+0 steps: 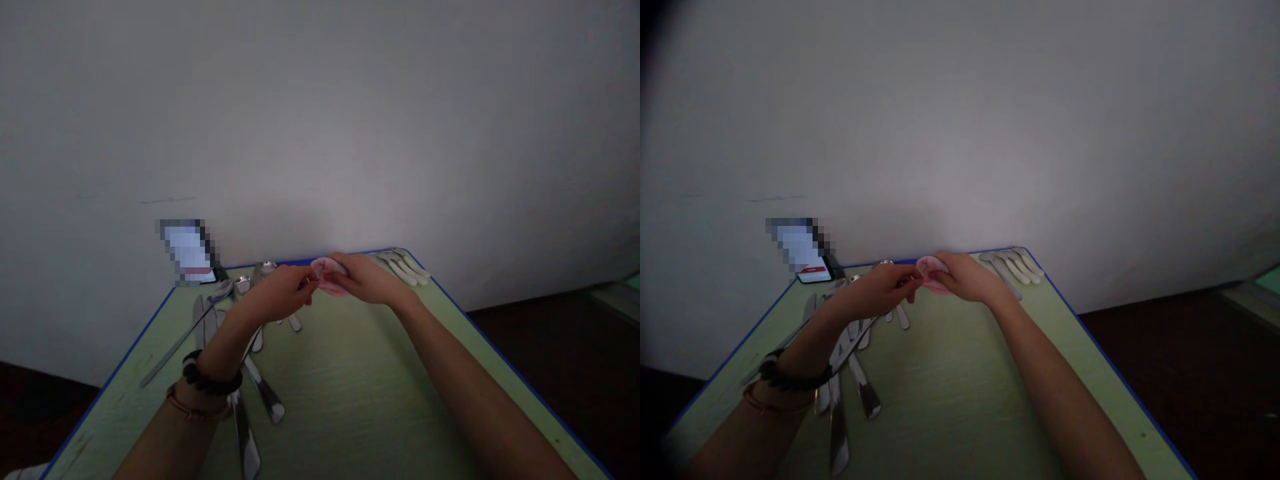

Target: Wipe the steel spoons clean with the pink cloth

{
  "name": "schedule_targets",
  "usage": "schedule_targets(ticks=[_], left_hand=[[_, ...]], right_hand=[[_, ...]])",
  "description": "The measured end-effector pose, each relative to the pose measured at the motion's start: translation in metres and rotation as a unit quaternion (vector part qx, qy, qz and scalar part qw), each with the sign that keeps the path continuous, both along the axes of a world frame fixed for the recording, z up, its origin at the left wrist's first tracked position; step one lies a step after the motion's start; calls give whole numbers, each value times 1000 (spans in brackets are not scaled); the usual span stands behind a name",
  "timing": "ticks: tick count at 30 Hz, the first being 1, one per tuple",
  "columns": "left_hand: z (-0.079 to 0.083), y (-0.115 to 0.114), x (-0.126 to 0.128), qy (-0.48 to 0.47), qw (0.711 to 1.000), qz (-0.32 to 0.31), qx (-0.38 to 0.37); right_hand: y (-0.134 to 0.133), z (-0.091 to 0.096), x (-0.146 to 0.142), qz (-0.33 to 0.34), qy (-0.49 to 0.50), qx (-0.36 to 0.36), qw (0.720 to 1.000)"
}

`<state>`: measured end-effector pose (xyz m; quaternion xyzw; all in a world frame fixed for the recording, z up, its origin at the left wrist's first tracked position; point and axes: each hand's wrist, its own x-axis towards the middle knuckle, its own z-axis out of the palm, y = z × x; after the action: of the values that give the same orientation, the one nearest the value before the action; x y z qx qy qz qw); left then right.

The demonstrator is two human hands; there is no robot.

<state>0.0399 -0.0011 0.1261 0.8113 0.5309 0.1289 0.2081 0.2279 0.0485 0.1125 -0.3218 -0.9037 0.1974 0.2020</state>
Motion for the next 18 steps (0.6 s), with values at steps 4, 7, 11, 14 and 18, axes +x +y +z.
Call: schedule_targets(ticks=[4,7,11,14,18], left_hand=[[-9,-13,-5,-16,1000,22,-12],[-27,-30,-10,-99,993,45,-42],[-57,-46,-15,-253,961,46,-103],[-75,-47,-13,-331,935,64,-108],[-90,-44,-9,-309,944,54,-104]], right_hand=[[4,1,5,-28,67,25,997],[5,2,6,-52,113,31,992],[9,-10,-5,-93,186,-9,978],[14,-39,-19,-137,281,-67,947],[19,-86,-33,-207,342,-165,902]])
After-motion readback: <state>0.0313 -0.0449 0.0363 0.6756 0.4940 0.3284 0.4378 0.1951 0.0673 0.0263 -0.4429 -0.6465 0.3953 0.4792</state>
